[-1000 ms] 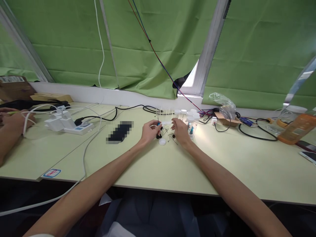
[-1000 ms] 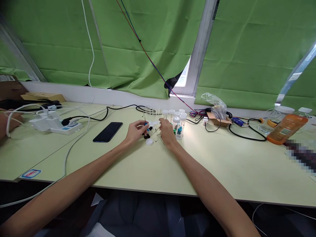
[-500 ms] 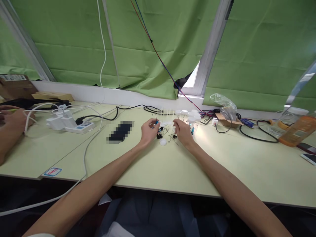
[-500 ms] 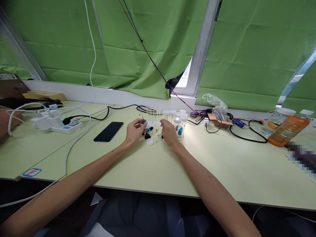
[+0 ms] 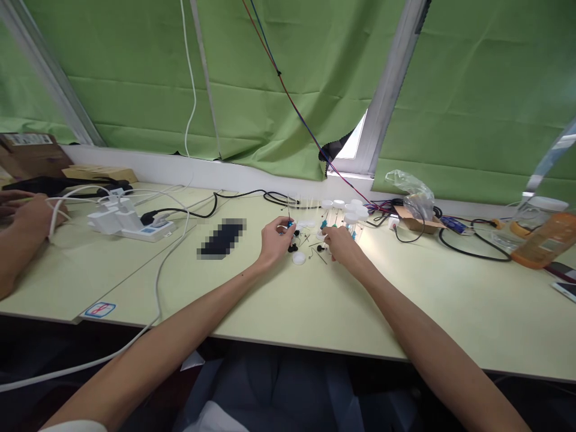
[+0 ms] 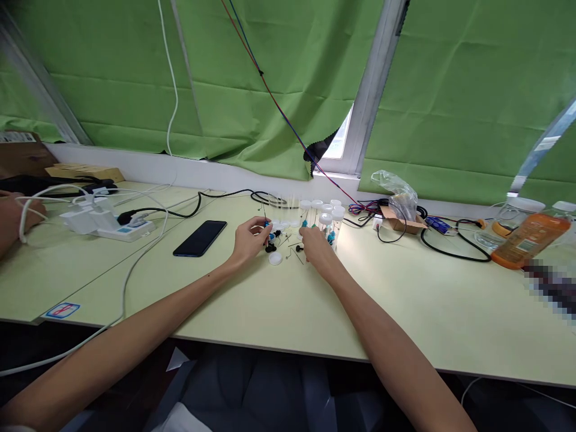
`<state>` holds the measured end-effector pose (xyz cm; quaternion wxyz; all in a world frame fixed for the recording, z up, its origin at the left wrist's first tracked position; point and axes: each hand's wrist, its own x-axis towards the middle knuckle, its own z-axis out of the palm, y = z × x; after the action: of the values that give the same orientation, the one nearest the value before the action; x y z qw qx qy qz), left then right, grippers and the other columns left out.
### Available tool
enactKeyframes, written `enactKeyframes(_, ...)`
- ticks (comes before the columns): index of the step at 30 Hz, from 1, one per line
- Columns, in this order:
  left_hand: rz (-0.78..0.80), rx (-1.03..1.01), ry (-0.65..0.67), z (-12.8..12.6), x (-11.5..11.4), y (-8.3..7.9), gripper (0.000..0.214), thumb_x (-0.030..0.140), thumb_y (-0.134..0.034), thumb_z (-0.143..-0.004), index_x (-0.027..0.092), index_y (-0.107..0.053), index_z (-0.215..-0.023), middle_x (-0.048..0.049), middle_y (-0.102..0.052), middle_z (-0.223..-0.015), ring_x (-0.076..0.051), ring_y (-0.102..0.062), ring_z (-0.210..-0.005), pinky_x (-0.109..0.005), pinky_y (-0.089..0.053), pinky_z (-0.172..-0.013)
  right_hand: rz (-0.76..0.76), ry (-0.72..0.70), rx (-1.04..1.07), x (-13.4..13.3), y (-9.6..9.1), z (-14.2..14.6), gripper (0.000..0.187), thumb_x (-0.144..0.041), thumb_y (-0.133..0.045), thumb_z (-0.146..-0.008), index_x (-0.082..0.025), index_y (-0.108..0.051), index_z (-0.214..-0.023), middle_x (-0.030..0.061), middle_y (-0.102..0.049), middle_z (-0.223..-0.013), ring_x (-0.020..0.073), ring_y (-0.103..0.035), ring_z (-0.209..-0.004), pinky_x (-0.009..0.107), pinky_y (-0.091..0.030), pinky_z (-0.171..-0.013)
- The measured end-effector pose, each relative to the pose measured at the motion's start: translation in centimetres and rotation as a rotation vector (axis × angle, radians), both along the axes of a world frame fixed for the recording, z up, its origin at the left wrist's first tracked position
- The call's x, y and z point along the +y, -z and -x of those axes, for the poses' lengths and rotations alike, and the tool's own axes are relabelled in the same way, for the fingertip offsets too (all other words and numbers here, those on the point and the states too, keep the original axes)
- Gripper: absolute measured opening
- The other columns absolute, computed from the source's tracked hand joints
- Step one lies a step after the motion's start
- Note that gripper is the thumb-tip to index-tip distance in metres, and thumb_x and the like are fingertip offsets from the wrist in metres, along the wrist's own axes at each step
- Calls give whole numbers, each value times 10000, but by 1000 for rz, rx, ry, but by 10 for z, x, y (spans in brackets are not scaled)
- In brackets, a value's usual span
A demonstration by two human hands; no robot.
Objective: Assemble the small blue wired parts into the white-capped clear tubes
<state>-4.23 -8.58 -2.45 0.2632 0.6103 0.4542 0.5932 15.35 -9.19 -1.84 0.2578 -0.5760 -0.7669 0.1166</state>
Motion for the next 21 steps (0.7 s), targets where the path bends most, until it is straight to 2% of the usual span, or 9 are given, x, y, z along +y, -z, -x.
enactKeyframes(6,-3,13,0,-1,-1,-1,210,359,-642,-763,179,-665,-867,-30,-630,-759,-118,-550,-505,-248,-447,-479,-69,-50,1,3,8,-5,162,-82,-584,-788,-163,-614,-926,75,-594,-708,162,-554,-525,268,-391,-476)
enactKeyframes(10,-10,24,3,-2,-1,0,212,369,-640,-769,181,-658,-866,-24,-627,-757,-111,-540,-484,-250,-445,-477,-10,-9,-40,4,10,-6,200,-62,-604,-784,-164,-611,-956,103,-610,-765,202,-586,-593,306,-412,-544)
enactKeyframes(15,-13,21,3,-1,0,1,231,391,-643,-769,181,-656,-865,-27,-628,-759,-113,-541,-491,-249,-441,-473,-3,-11,-104,2,7,-2,261,6,-586,-759,-170,-614,-950,82,-601,-761,205,-576,-621,317,-413,-598)
enactKeyframes(21,-11,15,-16,2,3,-1,237,401,-651,-767,184,-657,-861,-32,-636,-761,-115,-544,-494,-259,-457,-494,-72,-14,-268,1,7,3,255,-27,-484,-839,-174,-626,-990,81,-585,-715,251,-592,-737,296,-362,-614)
